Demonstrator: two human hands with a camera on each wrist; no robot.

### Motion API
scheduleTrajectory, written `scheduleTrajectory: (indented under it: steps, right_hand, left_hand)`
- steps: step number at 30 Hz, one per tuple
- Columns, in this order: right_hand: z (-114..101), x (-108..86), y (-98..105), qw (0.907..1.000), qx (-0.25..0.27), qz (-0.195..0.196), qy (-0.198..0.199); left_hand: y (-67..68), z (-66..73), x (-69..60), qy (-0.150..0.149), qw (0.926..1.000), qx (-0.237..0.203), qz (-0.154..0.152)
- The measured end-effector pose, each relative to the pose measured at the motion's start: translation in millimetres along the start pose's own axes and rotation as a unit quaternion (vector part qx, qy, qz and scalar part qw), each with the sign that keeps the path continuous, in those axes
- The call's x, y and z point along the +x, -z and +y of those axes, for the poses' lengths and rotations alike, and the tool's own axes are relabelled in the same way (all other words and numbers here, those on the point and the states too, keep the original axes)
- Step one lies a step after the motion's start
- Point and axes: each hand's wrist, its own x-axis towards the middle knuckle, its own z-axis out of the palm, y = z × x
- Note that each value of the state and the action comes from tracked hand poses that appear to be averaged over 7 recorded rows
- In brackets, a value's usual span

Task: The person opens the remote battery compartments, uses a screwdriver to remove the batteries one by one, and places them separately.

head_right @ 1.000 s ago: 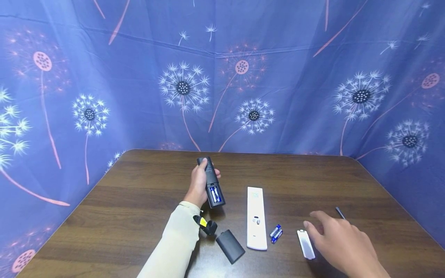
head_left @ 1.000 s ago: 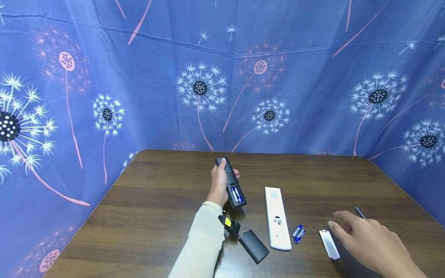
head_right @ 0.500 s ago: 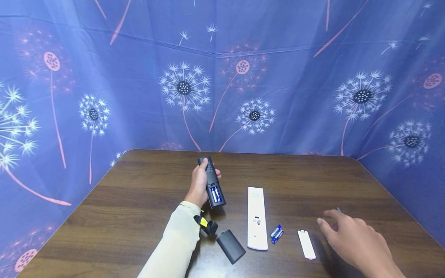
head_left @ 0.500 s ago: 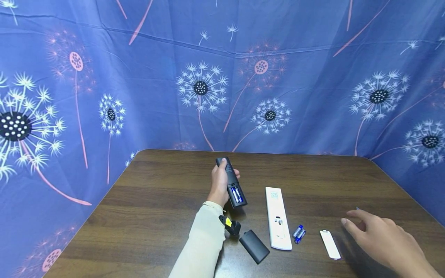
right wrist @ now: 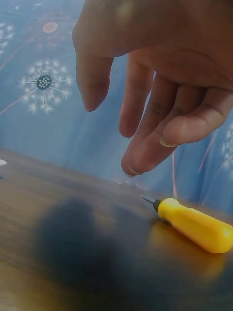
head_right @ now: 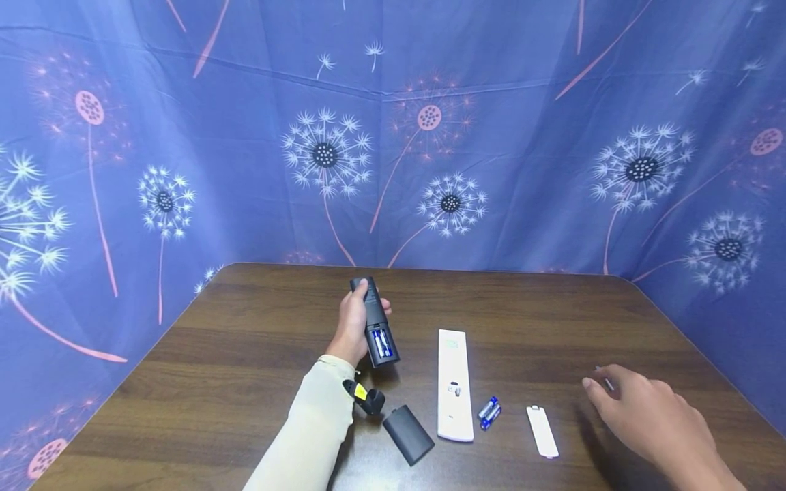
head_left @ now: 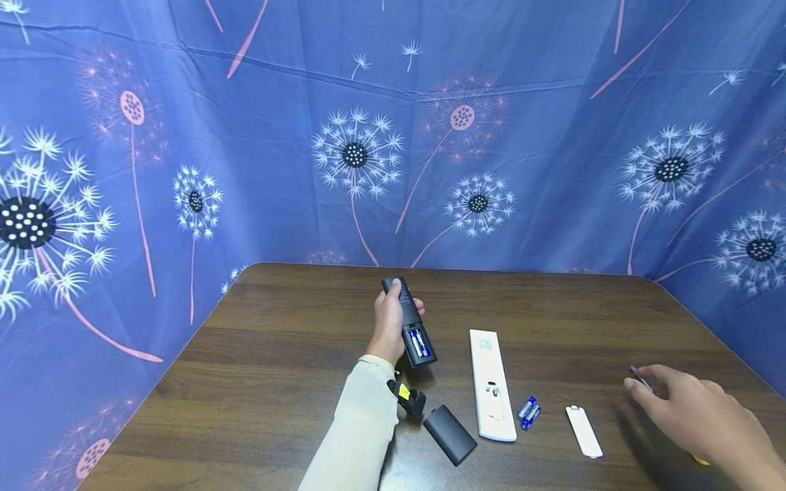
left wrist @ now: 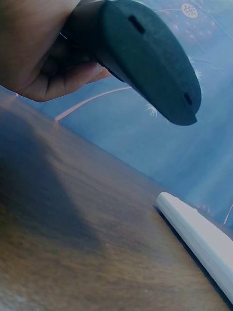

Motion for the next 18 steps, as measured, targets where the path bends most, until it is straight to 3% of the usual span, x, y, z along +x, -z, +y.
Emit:
scheduleTrajectory:
  steps: [18]
  right_hand:
    - [25.8,14.2,1.2,0.9992,-0.013,-0.024,-0.028]
  left_hand:
    - [0.1,2.4,1.3,0.009,0.9999,-0.001,0.006]
